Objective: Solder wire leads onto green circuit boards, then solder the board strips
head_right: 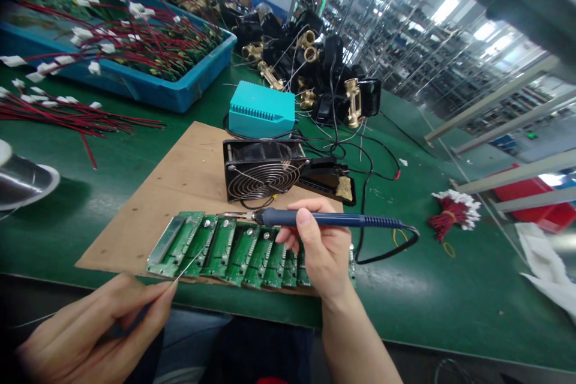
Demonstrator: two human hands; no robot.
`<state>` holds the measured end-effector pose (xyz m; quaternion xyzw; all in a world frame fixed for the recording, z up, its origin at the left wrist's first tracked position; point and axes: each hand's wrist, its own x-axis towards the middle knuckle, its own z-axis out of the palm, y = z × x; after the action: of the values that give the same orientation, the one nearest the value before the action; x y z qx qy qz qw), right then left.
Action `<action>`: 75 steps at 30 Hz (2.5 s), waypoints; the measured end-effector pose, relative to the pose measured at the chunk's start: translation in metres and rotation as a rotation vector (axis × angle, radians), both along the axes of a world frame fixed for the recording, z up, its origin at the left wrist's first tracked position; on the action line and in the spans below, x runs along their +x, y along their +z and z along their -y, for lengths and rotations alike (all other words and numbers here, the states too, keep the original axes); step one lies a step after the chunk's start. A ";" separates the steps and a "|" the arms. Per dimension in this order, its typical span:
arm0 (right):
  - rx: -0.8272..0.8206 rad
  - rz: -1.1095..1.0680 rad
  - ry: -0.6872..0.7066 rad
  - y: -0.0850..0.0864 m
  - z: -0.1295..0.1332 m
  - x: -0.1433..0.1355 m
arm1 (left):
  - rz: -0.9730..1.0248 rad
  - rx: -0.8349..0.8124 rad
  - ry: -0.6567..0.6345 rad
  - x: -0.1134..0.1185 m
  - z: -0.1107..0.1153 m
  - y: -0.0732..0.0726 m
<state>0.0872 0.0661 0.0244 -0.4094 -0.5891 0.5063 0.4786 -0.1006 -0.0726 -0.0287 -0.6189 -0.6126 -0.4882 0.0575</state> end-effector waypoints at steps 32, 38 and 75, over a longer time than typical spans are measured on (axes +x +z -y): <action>-0.037 -0.037 0.041 -0.002 -0.002 -0.002 | -0.011 -0.037 0.006 0.002 0.003 -0.008; -0.059 -0.061 0.043 -0.001 -0.002 -0.002 | -0.027 -0.047 -0.004 0.001 0.000 -0.005; -0.021 -0.101 0.056 -0.002 -0.016 0.005 | -0.008 -0.029 -0.086 -0.003 0.009 -0.010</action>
<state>0.0926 0.0818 0.0220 -0.3717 -0.5700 0.5457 0.4890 -0.1041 -0.0819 -0.0384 -0.6475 -0.5921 -0.4788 0.0296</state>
